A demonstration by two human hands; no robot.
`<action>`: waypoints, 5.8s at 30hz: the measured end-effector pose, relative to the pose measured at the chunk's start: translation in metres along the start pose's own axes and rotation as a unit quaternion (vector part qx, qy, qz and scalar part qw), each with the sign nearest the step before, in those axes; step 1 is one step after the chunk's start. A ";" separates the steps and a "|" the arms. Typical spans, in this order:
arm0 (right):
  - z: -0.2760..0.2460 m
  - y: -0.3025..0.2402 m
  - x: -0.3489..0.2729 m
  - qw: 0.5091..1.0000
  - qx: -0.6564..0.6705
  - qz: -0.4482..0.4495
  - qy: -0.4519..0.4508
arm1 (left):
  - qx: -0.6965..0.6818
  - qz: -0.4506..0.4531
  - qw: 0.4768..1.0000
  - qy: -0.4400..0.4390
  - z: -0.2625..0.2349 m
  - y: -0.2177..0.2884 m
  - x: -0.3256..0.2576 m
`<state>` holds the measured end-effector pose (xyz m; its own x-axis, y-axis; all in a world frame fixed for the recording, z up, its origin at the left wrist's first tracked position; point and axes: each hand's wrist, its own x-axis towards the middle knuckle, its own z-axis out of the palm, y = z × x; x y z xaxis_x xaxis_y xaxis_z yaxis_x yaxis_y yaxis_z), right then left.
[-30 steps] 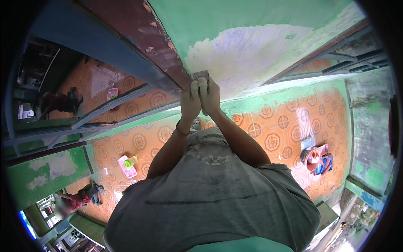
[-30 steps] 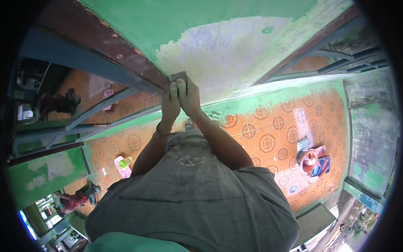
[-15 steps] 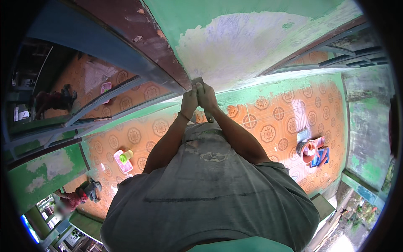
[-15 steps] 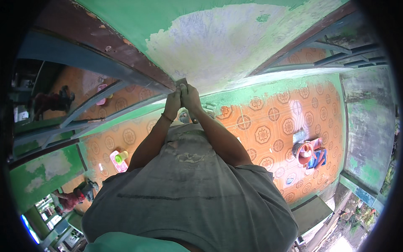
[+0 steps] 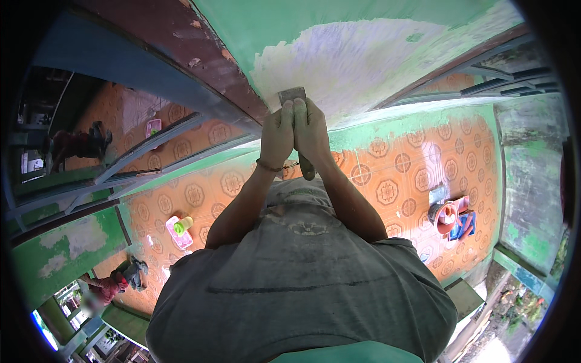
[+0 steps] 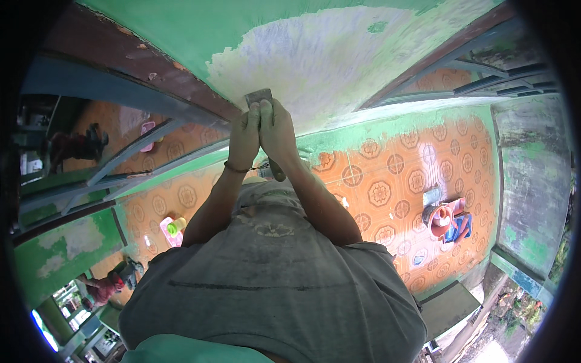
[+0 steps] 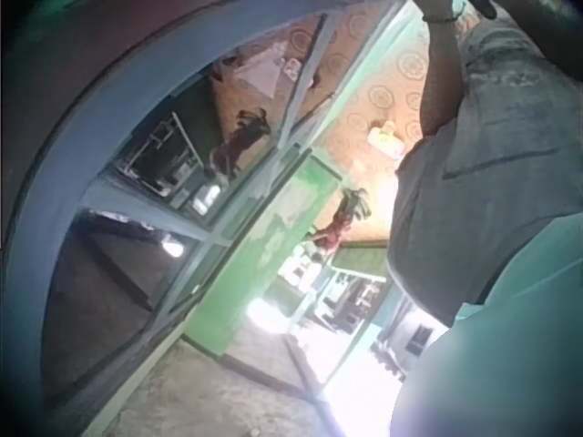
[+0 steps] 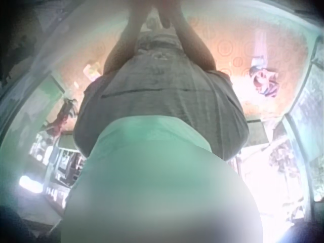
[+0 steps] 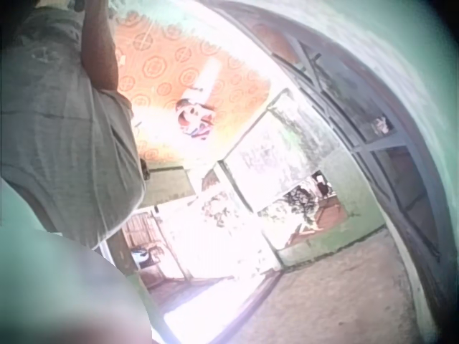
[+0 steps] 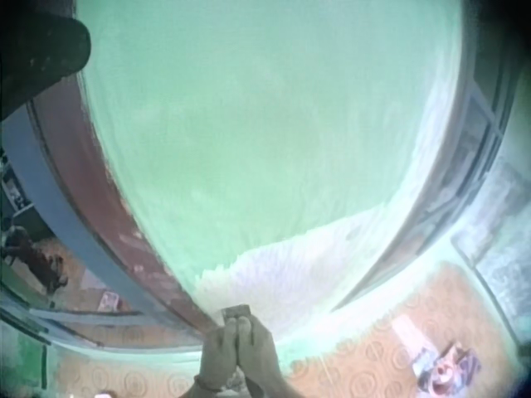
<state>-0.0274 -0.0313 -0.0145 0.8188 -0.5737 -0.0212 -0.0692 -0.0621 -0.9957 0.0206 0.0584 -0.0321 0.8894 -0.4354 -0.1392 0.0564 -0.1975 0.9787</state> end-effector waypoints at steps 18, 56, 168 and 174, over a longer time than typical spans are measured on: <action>-0.017 0.001 -0.002 0.988 0.031 0.105 -0.112 | -0.220 -0.150 0.955 -0.128 -0.009 0.000 -0.008; -0.064 0.041 -0.036 0.935 -0.341 -0.024 -0.097 | 0.473 0.065 0.779 -0.406 -0.013 -0.030 -0.031; 0.026 -0.122 0.000 0.963 0.259 0.024 -0.068 | -0.018 -0.044 0.997 -0.059 -0.028 0.046 -0.065; 0.022 -0.118 0.001 0.954 0.289 0.051 -0.061 | -0.023 -0.019 0.996 -0.085 -0.029 0.053 -0.064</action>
<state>-0.0056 -0.0069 0.1010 0.8871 -0.4517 -0.0953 0.1452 0.4690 -0.8712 -0.0207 0.1011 0.0326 0.7972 -0.5710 -0.1961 0.1133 -0.1776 0.9776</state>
